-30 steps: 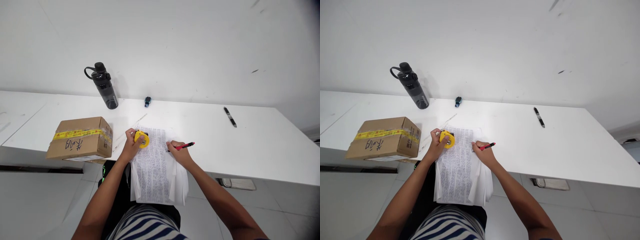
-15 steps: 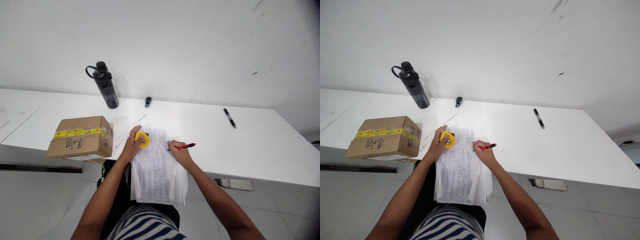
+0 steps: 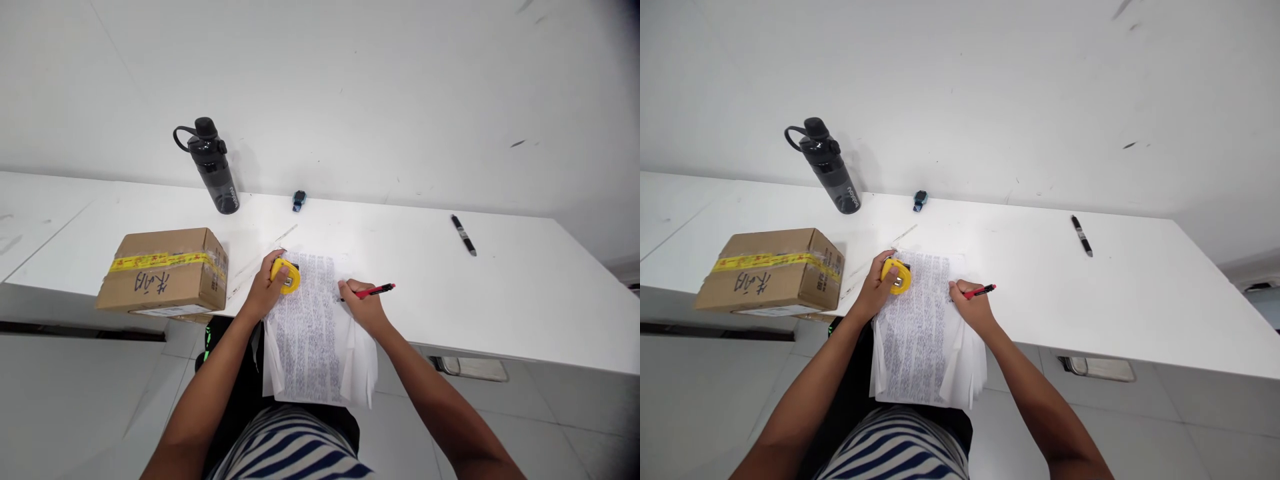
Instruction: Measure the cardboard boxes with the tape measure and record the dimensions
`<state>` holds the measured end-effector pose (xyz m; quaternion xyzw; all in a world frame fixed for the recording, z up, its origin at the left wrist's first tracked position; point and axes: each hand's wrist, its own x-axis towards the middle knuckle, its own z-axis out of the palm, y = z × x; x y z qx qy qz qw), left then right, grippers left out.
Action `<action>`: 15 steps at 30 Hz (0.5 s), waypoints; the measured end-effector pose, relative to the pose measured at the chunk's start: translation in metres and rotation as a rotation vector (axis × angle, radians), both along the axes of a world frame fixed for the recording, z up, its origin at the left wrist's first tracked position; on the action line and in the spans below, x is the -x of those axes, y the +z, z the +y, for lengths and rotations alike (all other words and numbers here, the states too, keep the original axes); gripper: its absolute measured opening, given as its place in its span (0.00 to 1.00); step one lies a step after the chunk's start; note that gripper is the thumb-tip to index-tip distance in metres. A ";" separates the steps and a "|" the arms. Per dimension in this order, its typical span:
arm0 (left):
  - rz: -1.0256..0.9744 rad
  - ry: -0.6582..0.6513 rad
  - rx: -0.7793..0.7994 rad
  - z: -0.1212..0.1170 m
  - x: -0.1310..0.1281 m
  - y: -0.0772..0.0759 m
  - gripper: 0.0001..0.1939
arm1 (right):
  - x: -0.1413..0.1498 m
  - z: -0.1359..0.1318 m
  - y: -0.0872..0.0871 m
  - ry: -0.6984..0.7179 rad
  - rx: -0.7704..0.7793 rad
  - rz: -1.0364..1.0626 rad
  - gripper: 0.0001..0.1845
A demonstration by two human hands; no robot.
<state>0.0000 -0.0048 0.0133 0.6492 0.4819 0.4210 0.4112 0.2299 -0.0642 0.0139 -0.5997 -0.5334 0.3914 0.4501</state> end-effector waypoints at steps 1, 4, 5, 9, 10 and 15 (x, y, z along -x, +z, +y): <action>0.000 -0.001 -0.004 0.000 0.000 0.000 0.25 | 0.000 0.000 0.000 0.000 0.000 -0.002 0.25; -0.009 -0.009 -0.002 -0.001 0.000 0.002 0.24 | 0.001 -0.001 -0.001 -0.018 -0.005 -0.006 0.25; -0.012 -0.010 0.001 -0.001 0.000 0.002 0.24 | 0.001 -0.001 -0.001 -0.033 -0.007 -0.008 0.24; -0.018 -0.008 -0.015 0.000 -0.001 0.001 0.23 | 0.000 0.000 0.000 -0.023 0.005 -0.015 0.24; -0.018 -0.008 -0.019 0.000 -0.001 0.001 0.23 | 0.000 0.000 0.000 -0.018 0.007 -0.016 0.24; -0.032 -0.013 0.000 0.000 0.000 -0.001 0.24 | 0.001 0.000 0.001 -0.044 0.006 -0.029 0.23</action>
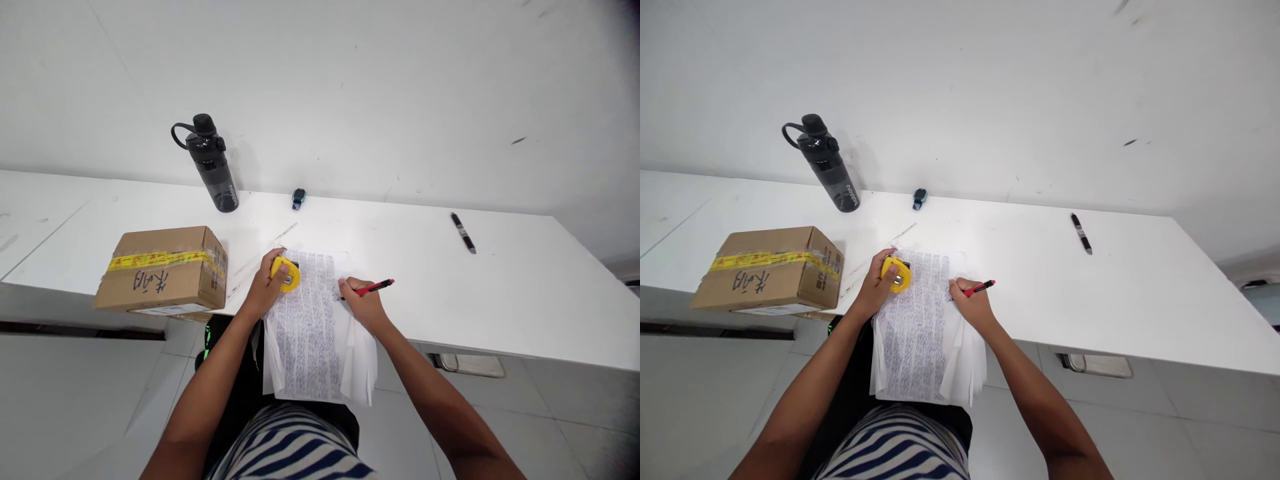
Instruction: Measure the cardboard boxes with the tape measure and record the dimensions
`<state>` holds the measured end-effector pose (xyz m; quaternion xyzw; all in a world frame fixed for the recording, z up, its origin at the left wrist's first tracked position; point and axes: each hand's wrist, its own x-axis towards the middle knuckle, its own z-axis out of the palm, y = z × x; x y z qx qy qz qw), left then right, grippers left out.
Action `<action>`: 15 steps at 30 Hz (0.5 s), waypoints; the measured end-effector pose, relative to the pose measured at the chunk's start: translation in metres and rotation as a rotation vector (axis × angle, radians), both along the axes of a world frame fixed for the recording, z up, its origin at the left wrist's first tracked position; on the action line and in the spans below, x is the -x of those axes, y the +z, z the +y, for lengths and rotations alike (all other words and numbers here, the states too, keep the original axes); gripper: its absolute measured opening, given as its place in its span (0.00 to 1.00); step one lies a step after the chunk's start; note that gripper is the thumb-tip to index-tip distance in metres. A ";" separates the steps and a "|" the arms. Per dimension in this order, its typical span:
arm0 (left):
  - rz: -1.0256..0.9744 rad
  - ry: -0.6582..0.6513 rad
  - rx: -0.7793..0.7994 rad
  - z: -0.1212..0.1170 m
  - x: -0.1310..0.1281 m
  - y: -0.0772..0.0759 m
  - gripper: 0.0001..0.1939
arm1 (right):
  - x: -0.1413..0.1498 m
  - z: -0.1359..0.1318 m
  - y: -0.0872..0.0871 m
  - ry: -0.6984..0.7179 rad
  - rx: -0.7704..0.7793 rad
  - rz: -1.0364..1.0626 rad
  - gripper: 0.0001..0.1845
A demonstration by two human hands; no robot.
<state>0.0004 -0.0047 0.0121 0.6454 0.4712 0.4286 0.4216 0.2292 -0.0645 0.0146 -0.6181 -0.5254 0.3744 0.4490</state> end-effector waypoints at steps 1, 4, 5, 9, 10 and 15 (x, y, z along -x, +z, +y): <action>-0.002 0.000 0.002 0.000 0.000 0.000 0.24 | 0.000 0.000 0.000 0.000 -0.001 0.000 0.24; 0.001 0.002 0.000 -0.001 0.000 0.001 0.24 | 0.001 -0.001 -0.001 -0.044 -0.022 0.006 0.25; 0.002 0.000 0.000 -0.001 0.000 0.001 0.24 | 0.001 -0.001 -0.002 -0.056 -0.028 0.006 0.25; 0.003 -0.004 0.005 0.000 0.000 0.000 0.25 | 0.000 0.000 -0.004 -0.007 -0.006 0.000 0.26; 0.008 -0.002 0.007 0.000 0.000 0.000 0.25 | -0.001 0.000 -0.005 -0.001 -0.001 -0.002 0.26; 0.116 -0.022 -0.053 -0.006 0.001 0.005 0.24 | 0.000 0.001 -0.005 -0.014 -0.045 -0.051 0.27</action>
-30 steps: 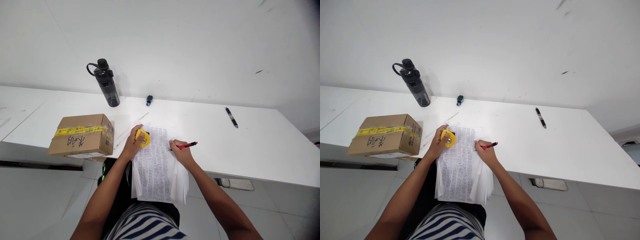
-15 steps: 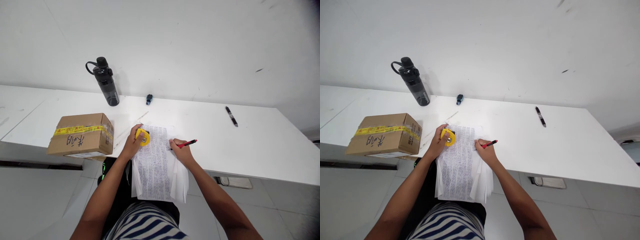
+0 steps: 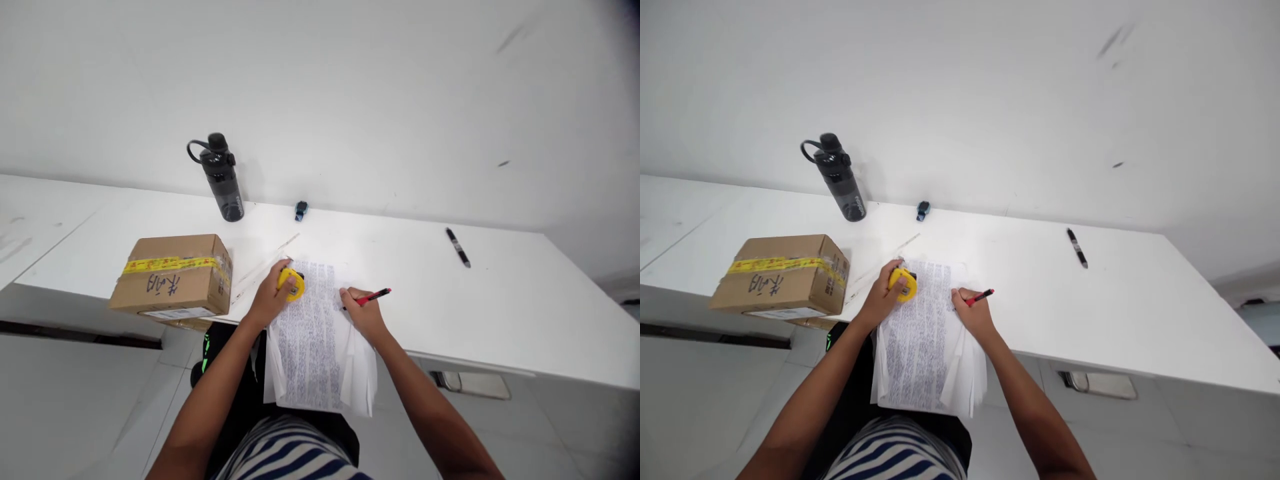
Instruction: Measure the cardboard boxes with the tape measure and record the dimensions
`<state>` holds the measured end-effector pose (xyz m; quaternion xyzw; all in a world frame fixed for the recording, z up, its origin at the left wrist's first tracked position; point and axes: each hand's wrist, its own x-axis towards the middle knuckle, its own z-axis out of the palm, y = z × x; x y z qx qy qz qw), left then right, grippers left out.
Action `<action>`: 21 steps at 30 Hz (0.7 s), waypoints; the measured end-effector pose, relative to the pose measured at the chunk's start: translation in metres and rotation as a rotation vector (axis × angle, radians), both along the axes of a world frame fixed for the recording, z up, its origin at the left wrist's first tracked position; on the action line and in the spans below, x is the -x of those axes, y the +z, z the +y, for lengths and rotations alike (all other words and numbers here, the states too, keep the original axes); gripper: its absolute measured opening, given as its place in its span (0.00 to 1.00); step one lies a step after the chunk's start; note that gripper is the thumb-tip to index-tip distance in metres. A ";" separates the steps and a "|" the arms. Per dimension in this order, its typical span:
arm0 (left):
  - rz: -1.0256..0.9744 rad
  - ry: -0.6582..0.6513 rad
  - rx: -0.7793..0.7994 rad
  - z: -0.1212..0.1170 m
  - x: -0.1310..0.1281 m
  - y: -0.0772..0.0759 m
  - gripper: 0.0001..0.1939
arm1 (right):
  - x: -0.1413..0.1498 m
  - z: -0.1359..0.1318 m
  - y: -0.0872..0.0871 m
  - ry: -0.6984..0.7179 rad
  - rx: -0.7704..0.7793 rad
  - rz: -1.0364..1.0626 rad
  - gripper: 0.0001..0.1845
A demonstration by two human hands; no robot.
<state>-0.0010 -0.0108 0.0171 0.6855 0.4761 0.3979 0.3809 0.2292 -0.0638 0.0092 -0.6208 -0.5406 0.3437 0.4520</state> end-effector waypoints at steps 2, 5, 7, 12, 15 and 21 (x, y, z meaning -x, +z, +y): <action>0.070 -0.014 -0.044 -0.006 0.001 0.001 0.23 | 0.003 0.000 0.002 0.008 -0.047 -0.041 0.27; 0.108 0.024 -0.070 -0.015 0.001 0.000 0.21 | 0.006 0.003 -0.001 -0.046 -0.162 -0.117 0.23; 0.085 0.065 -0.107 -0.020 0.002 0.000 0.20 | 0.005 0.008 -0.009 -0.088 -0.315 -0.225 0.17; 0.014 0.097 -0.340 -0.055 0.017 0.021 0.14 | 0.008 0.022 -0.016 -0.014 -0.250 -0.431 0.27; -0.061 0.055 -0.492 -0.087 0.029 0.040 0.14 | 0.034 0.008 0.018 0.227 -0.210 -0.244 0.37; -0.244 0.267 -0.659 -0.132 0.061 0.069 0.18 | 0.137 -0.048 0.107 0.977 -0.143 0.268 0.51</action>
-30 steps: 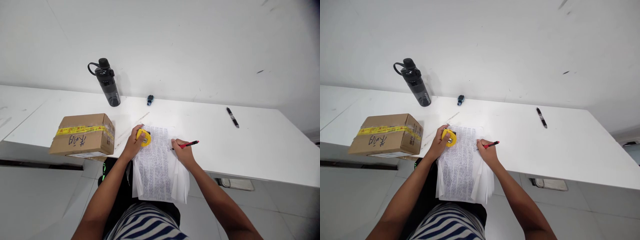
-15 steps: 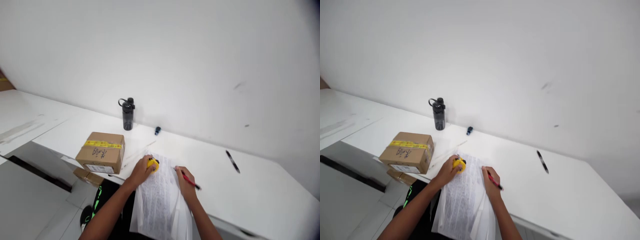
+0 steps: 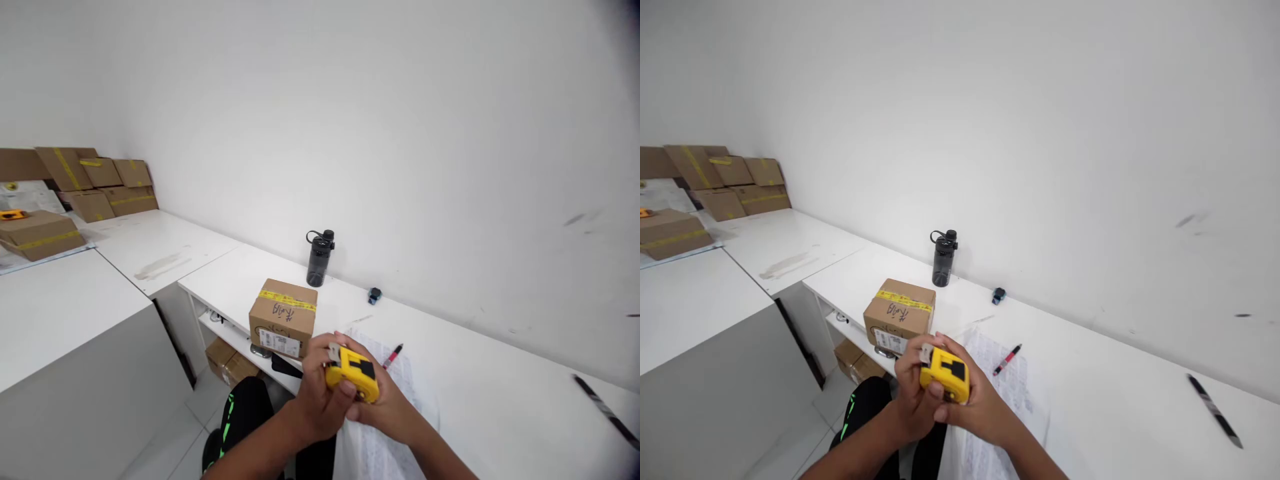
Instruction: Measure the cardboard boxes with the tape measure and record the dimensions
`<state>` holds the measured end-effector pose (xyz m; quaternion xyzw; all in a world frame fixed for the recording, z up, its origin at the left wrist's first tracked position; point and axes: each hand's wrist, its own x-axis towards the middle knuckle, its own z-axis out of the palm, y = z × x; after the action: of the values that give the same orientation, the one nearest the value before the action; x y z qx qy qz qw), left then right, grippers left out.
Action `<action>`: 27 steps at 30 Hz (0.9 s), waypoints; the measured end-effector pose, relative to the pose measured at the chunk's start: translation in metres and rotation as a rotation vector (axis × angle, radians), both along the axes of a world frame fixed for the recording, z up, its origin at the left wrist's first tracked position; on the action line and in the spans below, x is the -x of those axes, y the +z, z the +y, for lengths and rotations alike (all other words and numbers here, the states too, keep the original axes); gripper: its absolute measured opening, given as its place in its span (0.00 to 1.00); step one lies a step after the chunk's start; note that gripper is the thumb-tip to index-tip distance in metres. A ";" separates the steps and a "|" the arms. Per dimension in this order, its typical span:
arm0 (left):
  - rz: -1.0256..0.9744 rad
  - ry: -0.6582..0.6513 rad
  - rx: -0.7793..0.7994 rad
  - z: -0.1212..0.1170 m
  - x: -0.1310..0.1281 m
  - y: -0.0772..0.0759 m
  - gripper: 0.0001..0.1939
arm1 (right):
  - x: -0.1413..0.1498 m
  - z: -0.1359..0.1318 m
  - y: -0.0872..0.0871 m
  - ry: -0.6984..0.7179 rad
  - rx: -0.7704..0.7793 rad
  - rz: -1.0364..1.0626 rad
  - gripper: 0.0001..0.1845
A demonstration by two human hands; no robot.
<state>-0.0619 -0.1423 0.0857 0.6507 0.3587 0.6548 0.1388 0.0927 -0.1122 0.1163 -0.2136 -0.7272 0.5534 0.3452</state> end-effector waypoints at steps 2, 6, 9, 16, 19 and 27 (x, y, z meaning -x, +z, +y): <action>-0.104 0.088 0.053 -0.010 0.022 0.012 0.19 | 0.032 -0.004 0.013 -0.038 -0.069 0.011 0.44; -0.481 -0.001 0.361 -0.029 0.075 0.041 0.22 | 0.077 0.008 0.024 -0.131 -0.502 -0.123 0.31; -0.754 -0.107 0.648 -0.039 0.107 0.054 0.24 | 0.098 0.018 0.029 -0.126 -0.878 -0.196 0.28; -0.670 -0.015 0.700 -0.007 0.176 0.059 0.19 | 0.061 0.053 0.030 -0.215 -0.778 -0.664 0.25; -0.411 0.217 0.723 0.027 0.205 0.061 0.23 | 0.014 0.081 0.028 -0.284 -0.538 -0.649 0.20; -0.116 0.144 0.952 0.096 0.194 0.040 0.23 | -0.016 0.111 0.021 -0.386 -0.409 -0.622 0.27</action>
<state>-0.2561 -0.0461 0.1261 0.4510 0.6542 0.4610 0.3951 0.1085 -0.0008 0.1369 -0.4299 -0.8383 0.2317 0.2421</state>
